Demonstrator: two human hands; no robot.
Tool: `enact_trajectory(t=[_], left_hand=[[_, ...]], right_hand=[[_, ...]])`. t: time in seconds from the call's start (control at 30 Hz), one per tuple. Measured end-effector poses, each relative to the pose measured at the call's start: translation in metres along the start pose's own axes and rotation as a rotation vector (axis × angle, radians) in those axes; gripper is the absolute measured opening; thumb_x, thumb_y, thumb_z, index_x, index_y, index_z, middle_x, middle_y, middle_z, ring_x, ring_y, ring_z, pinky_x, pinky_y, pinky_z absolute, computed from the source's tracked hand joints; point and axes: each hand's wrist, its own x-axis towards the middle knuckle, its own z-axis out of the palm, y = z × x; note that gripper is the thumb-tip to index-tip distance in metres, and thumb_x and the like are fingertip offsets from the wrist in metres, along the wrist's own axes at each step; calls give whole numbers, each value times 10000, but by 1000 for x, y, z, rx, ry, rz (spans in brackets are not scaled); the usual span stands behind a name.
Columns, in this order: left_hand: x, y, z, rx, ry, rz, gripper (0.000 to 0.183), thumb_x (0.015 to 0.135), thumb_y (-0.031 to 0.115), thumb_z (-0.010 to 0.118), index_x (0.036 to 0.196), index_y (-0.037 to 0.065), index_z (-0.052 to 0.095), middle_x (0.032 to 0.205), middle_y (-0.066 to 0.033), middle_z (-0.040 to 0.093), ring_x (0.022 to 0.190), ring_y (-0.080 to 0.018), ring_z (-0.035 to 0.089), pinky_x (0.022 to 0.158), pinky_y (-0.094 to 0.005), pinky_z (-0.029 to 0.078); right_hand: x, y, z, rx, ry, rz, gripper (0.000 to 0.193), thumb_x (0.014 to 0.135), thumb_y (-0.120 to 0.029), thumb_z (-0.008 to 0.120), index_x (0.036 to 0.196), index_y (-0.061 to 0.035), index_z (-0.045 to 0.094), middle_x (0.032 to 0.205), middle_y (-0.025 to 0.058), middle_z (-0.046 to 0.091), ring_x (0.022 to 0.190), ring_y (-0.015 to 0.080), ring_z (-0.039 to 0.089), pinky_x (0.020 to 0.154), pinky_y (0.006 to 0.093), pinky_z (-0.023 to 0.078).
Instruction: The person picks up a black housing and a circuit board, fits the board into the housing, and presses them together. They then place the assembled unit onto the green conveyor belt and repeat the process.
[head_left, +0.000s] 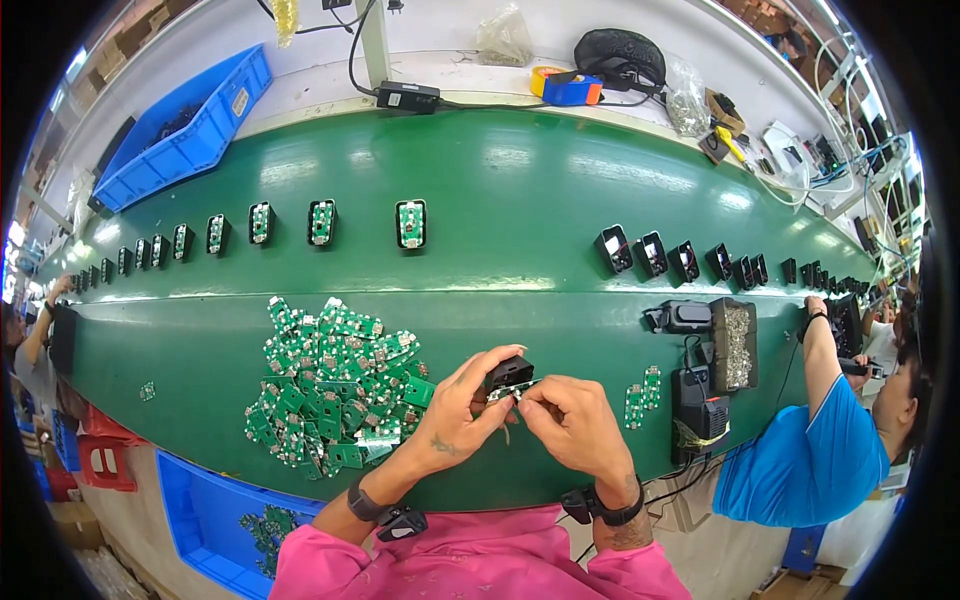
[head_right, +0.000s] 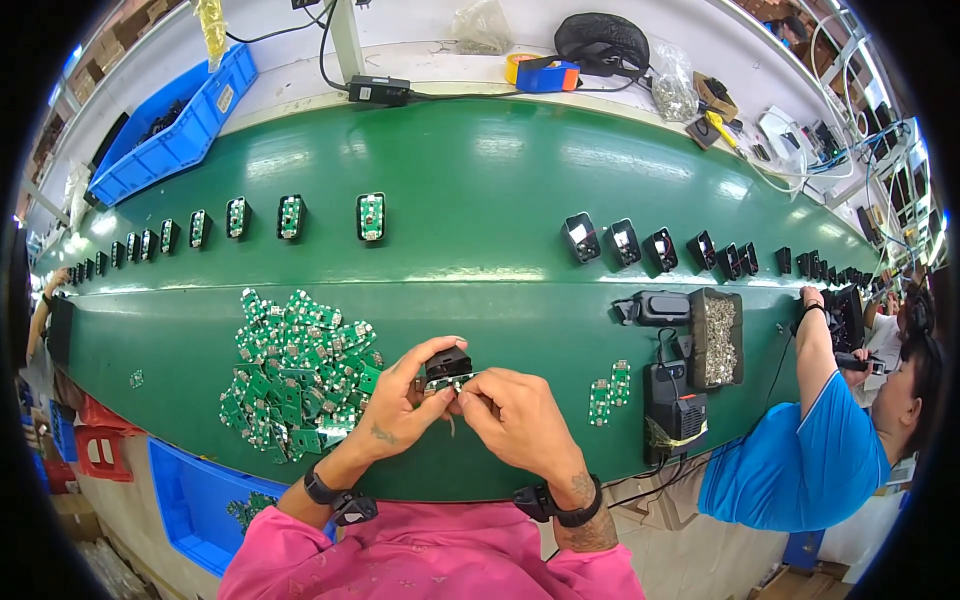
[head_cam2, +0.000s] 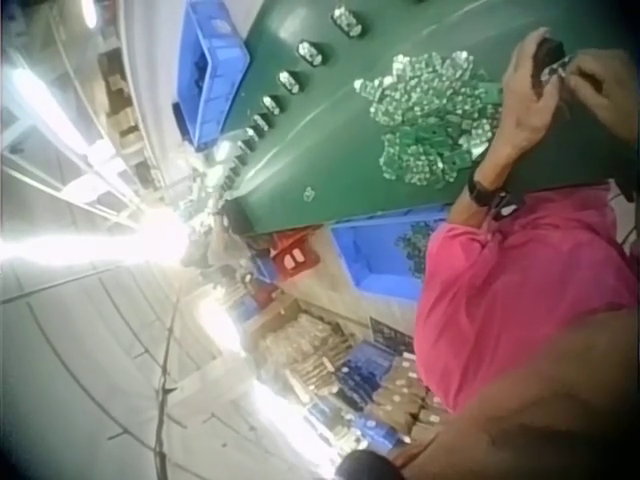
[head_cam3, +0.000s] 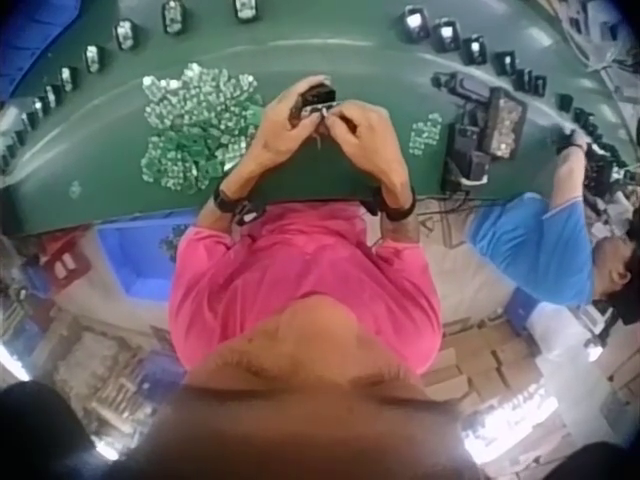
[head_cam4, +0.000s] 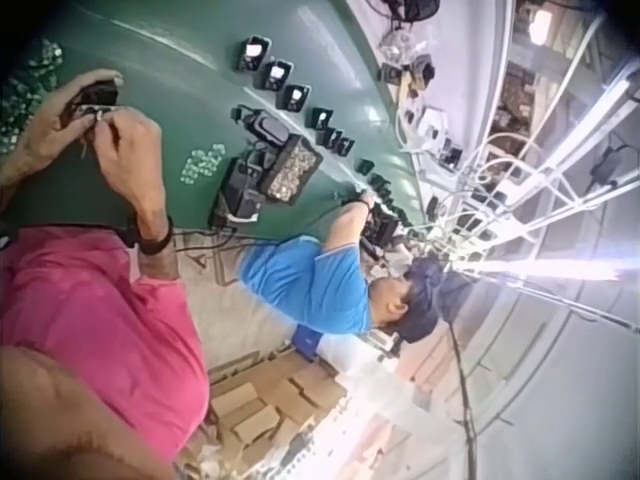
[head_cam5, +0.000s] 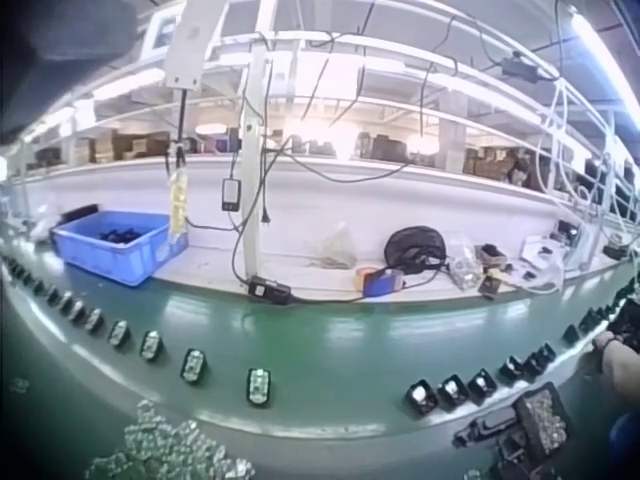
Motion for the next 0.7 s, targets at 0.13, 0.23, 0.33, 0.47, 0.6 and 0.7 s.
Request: enact_trajectory(t=[0.13, 0.23, 0.33, 0.47, 0.6, 0.7], left_hand=[[1, 0, 1, 8, 11, 11, 554, 905, -47, 569, 1434, 35, 428, 1374, -102, 524, 1020, -160, 645, 757, -268, 598], [1, 3, 1, 112, 17, 61, 553, 888, -49, 578, 1420, 29, 448, 1354, -117, 527, 1036, -174, 641, 790, -280, 598], [1, 4, 2, 212, 20, 82, 556, 871, -51, 589, 1408, 24, 464, 1333, -132, 531, 1046, -188, 638, 823, -289, 595], [1, 3, 1, 175, 15, 90, 557, 869, -53, 590, 1407, 20, 463, 1328, -140, 532, 1047, -192, 642, 829, -295, 597], [1, 2, 3, 68, 28, 43, 548, 874, -54, 577, 1405, 17, 462, 1325, -143, 533, 1036, -192, 649, 823, -297, 601], [1, 4, 2, 91, 23, 43, 543, 878, -57, 571, 1404, 15, 459, 1329, -143, 531, 1021, -191, 655, 815, -298, 604]], right_hand=[[0, 1, -1, -12, -8, 9, 64, 852, -26, 611, 819, 21, 640, 748, 136, 657, 612, 274, 636, 558, 353, 491], [0, 1, 0, -12, 0, 35, 70, 848, -26, 609, 810, 23, 639, 748, 139, 655, 618, 275, 638, 565, 355, 492], [0, 2, 0, -27, -19, 31, 75, 860, -32, 604, 823, 22, 640, 750, 145, 652, 623, 283, 638, 567, 358, 490], [0, 1, -3, 24, -36, 33, 87, 886, -45, 598, 844, 20, 639, 768, 150, 654, 647, 305, 642, 586, 370, 491], [1, 1, -7, -18, -76, -12, 104, 914, -60, 591, 861, 18, 634, 793, 151, 656, 696, 333, 647, 619, 386, 496], [2, 2, -6, -14, -83, -6, 106, 915, -64, 594, 860, 19, 632, 797, 155, 653, 709, 341, 646, 626, 390, 495]])
